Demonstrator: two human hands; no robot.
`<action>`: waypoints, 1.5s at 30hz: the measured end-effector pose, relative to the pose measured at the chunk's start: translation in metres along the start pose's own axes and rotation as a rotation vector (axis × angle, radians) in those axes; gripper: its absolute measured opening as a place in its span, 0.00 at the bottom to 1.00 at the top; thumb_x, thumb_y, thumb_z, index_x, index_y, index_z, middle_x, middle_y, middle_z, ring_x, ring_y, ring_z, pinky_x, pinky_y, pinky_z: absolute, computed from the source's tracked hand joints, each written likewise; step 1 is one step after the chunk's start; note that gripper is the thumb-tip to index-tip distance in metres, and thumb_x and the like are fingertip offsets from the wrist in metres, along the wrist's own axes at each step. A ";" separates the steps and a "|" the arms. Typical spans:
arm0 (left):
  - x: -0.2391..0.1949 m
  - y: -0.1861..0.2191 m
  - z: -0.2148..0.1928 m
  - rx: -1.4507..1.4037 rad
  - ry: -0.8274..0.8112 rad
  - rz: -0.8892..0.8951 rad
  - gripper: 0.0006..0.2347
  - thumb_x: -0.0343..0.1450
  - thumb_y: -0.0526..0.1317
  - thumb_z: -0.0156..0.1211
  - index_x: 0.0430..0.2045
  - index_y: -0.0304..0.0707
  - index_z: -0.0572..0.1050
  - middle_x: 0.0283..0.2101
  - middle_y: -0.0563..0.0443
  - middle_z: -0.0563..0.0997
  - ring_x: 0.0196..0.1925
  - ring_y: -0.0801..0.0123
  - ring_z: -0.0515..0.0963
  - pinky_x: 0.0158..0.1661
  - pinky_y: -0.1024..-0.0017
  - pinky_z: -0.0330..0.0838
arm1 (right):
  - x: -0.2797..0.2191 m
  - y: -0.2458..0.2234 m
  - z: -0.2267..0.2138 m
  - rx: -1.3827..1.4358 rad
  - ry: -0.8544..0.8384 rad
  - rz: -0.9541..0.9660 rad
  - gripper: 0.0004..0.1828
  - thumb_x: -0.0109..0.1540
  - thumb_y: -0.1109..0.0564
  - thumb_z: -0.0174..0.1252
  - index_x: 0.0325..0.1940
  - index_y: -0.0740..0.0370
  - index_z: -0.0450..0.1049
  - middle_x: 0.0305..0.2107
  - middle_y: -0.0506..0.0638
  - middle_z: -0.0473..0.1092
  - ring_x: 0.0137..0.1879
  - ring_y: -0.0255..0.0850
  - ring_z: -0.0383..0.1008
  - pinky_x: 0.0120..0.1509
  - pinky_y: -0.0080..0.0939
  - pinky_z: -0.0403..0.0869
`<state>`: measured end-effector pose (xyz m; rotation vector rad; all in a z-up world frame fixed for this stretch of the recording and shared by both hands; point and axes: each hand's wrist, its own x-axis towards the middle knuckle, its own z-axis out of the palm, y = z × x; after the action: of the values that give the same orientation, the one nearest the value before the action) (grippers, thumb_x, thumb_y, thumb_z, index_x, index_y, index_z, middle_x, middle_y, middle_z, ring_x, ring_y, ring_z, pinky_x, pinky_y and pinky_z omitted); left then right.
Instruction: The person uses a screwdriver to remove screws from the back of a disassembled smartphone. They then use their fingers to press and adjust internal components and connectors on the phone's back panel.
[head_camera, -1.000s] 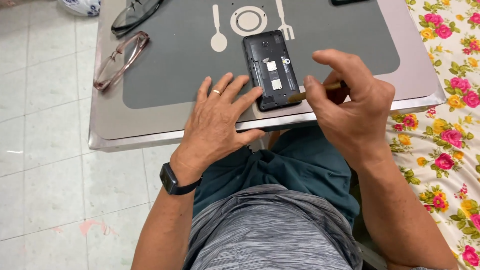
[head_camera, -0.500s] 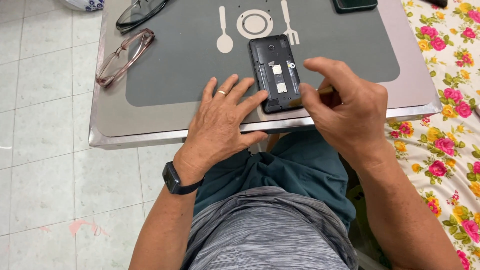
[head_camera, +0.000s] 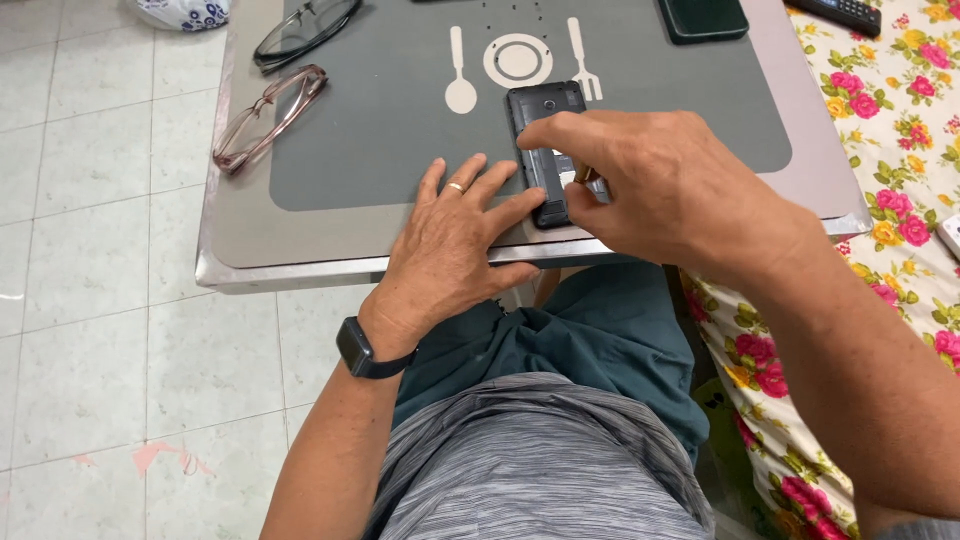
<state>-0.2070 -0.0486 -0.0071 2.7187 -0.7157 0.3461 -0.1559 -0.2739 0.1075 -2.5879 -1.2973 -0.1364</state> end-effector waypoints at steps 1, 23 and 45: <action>0.000 -0.001 0.000 0.000 0.003 -0.004 0.33 0.67 0.57 0.77 0.69 0.56 0.72 0.73 0.41 0.70 0.76 0.35 0.65 0.72 0.32 0.49 | 0.002 0.000 -0.001 -0.001 -0.002 -0.004 0.29 0.63 0.64 0.55 0.69 0.53 0.72 0.41 0.52 0.80 0.33 0.55 0.76 0.36 0.59 0.70; -0.001 -0.006 0.010 -0.009 0.056 0.021 0.34 0.67 0.56 0.78 0.69 0.57 0.71 0.73 0.42 0.70 0.76 0.37 0.65 0.72 0.31 0.50 | -0.005 0.007 0.013 0.021 0.159 -0.041 0.19 0.68 0.66 0.61 0.64 0.59 0.77 0.41 0.51 0.80 0.37 0.50 0.78 0.41 0.53 0.71; -0.002 -0.006 0.010 -0.002 0.059 0.029 0.34 0.66 0.55 0.79 0.68 0.56 0.72 0.72 0.43 0.70 0.76 0.37 0.66 0.72 0.31 0.50 | -0.009 0.014 0.023 -0.127 0.156 0.064 0.17 0.73 0.55 0.67 0.65 0.53 0.76 0.31 0.48 0.80 0.37 0.54 0.82 0.33 0.58 0.69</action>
<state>-0.2042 -0.0466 -0.0178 2.6867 -0.7394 0.4302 -0.1512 -0.2833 0.0815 -2.6584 -1.1850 -0.4135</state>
